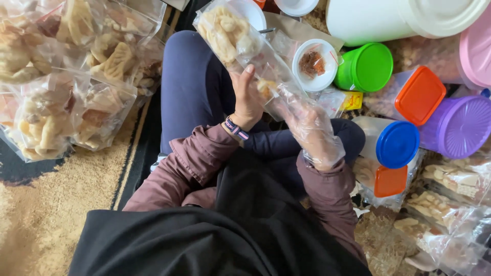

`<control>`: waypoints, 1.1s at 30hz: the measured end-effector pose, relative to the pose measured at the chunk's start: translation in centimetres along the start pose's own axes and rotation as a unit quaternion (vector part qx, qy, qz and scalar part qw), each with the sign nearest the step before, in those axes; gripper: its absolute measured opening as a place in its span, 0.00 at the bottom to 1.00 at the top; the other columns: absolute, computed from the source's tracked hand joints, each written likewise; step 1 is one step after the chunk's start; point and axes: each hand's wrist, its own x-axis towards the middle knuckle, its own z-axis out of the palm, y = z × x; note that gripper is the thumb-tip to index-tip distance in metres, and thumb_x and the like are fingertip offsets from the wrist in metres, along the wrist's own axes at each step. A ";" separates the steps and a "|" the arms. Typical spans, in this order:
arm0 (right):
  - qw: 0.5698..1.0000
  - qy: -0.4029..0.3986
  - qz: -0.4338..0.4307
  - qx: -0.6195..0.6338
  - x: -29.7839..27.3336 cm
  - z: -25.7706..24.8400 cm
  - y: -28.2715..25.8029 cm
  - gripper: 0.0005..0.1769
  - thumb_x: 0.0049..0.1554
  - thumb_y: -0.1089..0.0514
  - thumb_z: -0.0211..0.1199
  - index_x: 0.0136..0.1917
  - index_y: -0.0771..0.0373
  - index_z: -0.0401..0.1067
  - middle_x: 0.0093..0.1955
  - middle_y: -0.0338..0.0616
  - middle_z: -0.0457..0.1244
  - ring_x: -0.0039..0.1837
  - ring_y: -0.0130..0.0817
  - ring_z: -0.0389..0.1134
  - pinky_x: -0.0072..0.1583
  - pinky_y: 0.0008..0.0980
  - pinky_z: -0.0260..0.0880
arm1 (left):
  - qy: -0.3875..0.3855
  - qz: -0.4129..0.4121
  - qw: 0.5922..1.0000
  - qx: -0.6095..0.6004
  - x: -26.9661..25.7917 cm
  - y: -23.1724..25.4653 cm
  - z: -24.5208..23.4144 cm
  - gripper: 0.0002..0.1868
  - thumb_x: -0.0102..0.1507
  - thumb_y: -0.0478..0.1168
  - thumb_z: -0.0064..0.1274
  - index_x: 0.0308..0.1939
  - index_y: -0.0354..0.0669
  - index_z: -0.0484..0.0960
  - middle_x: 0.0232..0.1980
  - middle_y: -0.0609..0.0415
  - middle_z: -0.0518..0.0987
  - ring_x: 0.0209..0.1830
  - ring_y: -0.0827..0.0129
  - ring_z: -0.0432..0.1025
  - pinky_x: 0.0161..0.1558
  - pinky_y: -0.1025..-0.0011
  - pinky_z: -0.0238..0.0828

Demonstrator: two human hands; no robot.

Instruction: A person sitting on the floor is manually packaging food items into small plastic bags using their hands and a spoon.

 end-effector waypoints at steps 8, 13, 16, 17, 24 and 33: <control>0.836 0.011 0.123 0.535 0.6 3.8 2.2 0.31 0.71 0.61 0.53 0.83 0.60 0.47 0.84 0.53 0.49 0.85 0.41 0.51 0.85 0.37 0.51 | -0.010 0.007 0.998 0.057 -0.1 0.6 1.1 0.45 0.65 0.44 0.57 0.81 0.46 0.51 0.77 0.48 0.63 0.73 0.59 0.65 0.76 0.58 0.60; 0.880 0.016 0.094 0.466 0.9 7.3 4.9 0.33 0.70 0.63 0.53 0.83 0.64 0.45 0.84 0.58 0.46 0.85 0.45 0.48 0.84 0.39 0.47 | 0.037 -0.047 0.994 0.096 -0.8 -1.3 0.1 0.42 0.67 0.49 0.57 0.82 0.56 0.52 0.74 0.52 0.64 0.70 0.64 0.65 0.73 0.55 0.61; 0.907 0.014 0.076 0.415 -0.3 11.0 7.0 0.34 0.68 0.65 0.53 0.82 0.68 0.44 0.84 0.62 0.44 0.84 0.49 0.47 0.84 0.41 0.45 | 0.041 -0.055 0.989 0.128 -1.2 -0.6 1.2 0.43 0.68 0.50 0.57 0.82 0.56 0.51 0.77 0.51 0.61 0.72 0.63 0.62 0.75 0.55 0.57; 0.915 0.014 0.070 0.397 -0.8 12.3 7.8 0.34 0.68 0.66 0.53 0.82 0.69 0.44 0.84 0.63 0.43 0.84 0.50 0.46 0.84 0.42 0.44 | 0.035 -0.062 0.987 0.145 -1.3 0.0 2.0 0.44 0.68 0.50 0.57 0.83 0.55 0.50 0.78 0.50 0.60 0.73 0.63 0.61 0.76 0.54 0.54; 0.962 0.011 0.023 0.273 -4.2 21.4 12.4 0.37 0.65 0.70 0.53 0.81 0.77 0.41 0.83 0.71 0.38 0.84 0.58 0.42 0.84 0.46 0.38 | 0.092 -0.122 0.973 0.170 -1.5 3.2 5.9 0.49 0.64 0.53 0.61 0.82 0.56 0.48 0.80 0.44 0.52 0.78 0.54 0.50 0.77 0.47 0.45; 0.993 0.016 -0.020 0.118 -2.1 21.1 11.8 0.40 0.62 0.76 0.53 0.80 0.86 0.37 0.83 0.80 0.32 0.83 0.68 0.38 0.83 0.51 0.31 | 0.132 -0.173 0.965 0.146 0.5 4.3 6.4 0.53 0.60 0.54 0.63 0.82 0.56 0.47 0.79 0.42 0.51 0.75 0.52 0.55 0.73 0.45 0.55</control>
